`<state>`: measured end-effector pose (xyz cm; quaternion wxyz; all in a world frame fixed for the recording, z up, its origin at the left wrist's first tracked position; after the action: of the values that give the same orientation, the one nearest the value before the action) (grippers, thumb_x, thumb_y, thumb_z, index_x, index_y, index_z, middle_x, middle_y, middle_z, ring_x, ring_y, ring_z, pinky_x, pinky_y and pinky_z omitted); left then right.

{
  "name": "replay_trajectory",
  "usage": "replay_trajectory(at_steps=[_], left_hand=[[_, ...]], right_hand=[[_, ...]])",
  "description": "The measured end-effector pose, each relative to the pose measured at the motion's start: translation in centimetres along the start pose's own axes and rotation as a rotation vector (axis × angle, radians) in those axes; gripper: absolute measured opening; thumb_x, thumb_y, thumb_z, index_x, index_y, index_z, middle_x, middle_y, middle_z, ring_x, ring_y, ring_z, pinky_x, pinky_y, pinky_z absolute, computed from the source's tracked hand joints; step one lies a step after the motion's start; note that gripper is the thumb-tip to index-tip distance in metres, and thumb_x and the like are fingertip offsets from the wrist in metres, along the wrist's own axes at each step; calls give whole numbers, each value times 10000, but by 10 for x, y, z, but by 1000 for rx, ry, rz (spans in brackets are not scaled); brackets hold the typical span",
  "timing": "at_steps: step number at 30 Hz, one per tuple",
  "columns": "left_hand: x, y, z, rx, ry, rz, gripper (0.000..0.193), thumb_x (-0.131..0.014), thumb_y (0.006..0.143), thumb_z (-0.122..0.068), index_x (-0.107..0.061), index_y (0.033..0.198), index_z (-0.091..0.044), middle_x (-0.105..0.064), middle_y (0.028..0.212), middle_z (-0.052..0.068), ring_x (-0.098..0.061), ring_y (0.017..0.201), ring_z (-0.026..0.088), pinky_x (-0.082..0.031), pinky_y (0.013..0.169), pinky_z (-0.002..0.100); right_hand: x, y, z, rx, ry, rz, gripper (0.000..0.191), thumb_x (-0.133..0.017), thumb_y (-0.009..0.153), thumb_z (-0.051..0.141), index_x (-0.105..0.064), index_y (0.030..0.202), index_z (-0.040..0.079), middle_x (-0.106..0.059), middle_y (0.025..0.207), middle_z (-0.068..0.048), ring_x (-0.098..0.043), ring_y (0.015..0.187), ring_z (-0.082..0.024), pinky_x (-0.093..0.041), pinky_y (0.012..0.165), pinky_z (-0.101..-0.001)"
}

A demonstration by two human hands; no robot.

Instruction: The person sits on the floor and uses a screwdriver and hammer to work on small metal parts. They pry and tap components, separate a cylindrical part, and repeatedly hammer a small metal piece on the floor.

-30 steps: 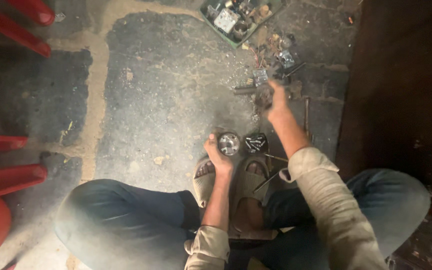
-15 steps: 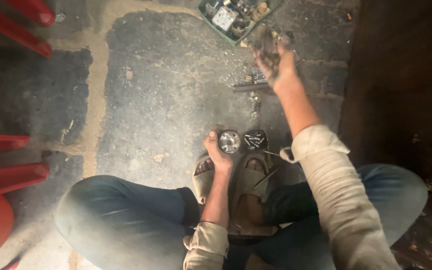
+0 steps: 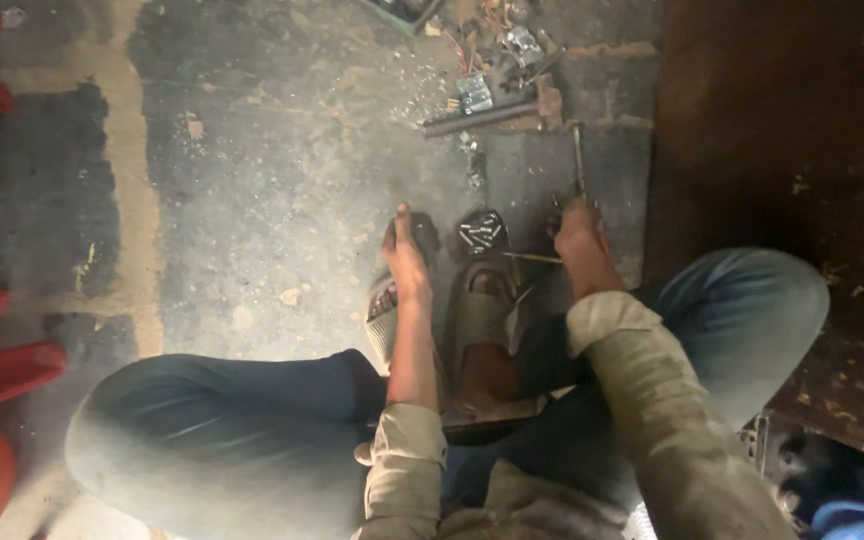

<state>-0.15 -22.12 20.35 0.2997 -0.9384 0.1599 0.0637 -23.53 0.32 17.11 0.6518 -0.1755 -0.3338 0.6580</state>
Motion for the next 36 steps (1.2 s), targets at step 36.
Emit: replay_trajectory(at_steps=[36], left_hand=[[-2, 6, 38, 154, 185, 53, 515, -732, 841, -512, -680, 1134, -92, -695, 973, 29, -622, 865, 158, -509, 749, 335]], right_hand=[[9, -87, -85, -325, 117, -219, 465, -594, 944, 403, -687, 1121, -17, -717, 1099, -219, -702, 981, -381, -535, 825, -465]])
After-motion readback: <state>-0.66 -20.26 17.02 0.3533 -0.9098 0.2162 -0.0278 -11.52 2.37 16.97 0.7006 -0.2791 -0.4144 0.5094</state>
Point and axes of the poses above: each hand's wrist, its own y-axis towards the middle knuckle, its own x-axis out of the back of the hand, z = x × y, the point moved 6 cm from there along y, towards the middle knuckle
